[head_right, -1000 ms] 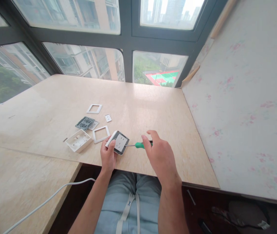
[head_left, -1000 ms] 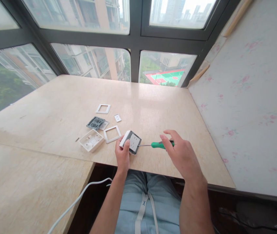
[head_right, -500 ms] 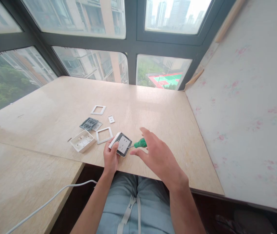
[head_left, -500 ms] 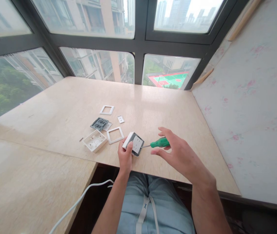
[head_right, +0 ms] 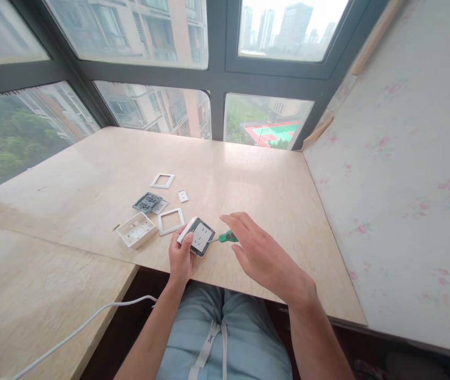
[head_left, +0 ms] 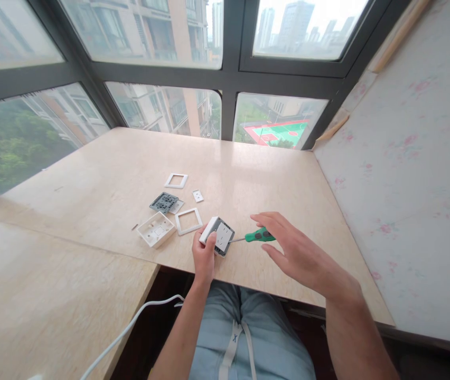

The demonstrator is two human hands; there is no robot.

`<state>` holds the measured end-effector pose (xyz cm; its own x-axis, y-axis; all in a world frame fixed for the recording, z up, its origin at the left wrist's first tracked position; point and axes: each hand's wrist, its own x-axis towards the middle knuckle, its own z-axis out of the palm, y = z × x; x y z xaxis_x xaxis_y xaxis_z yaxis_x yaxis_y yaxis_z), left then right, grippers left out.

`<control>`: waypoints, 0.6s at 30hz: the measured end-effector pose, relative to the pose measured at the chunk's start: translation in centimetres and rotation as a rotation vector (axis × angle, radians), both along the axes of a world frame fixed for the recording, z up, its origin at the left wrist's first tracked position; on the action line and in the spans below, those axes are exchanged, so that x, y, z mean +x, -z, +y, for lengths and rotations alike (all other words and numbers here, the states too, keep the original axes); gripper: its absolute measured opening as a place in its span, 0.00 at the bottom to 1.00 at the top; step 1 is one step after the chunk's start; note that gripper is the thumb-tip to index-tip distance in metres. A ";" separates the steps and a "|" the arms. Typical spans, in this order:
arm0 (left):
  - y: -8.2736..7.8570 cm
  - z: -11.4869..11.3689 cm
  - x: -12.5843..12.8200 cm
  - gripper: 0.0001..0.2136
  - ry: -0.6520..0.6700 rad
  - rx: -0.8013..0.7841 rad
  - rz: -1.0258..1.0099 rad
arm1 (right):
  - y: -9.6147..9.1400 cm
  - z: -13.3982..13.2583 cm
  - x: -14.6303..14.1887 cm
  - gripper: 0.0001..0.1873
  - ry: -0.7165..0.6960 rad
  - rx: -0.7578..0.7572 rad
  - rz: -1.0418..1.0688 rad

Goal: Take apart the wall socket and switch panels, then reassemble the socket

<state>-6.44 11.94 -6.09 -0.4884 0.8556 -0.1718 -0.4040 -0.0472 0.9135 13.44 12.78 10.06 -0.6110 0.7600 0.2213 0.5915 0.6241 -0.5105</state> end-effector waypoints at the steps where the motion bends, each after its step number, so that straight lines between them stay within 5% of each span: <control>1: 0.0 0.0 0.0 0.28 -0.001 0.002 -0.001 | 0.1 -0.1 0.0 0.30 0.034 -0.022 -0.002; 4: -0.2 0.0 0.0 0.28 0.000 0.003 -0.002 | 0.4 0.2 -0.6 0.37 0.312 -0.072 -0.116; 8: -0.2 -0.1 0.0 0.29 0.006 0.004 -0.002 | 0.8 1.0 -0.8 0.33 0.604 -0.056 -0.395; 12: 0.0 -0.1 0.1 0.29 -0.008 0.006 0.030 | 1.3 1.3 0.3 0.20 0.394 -0.027 -0.135; 15: 0.2 -0.1 0.1 0.28 -0.029 0.015 0.095 | 1.6 1.1 1.1 0.25 0.126 -0.016 0.077; 18: 0.3 -0.1 0.2 0.28 -0.044 0.014 0.121 | 2.0 1.0 1.1 0.25 0.115 -0.029 0.139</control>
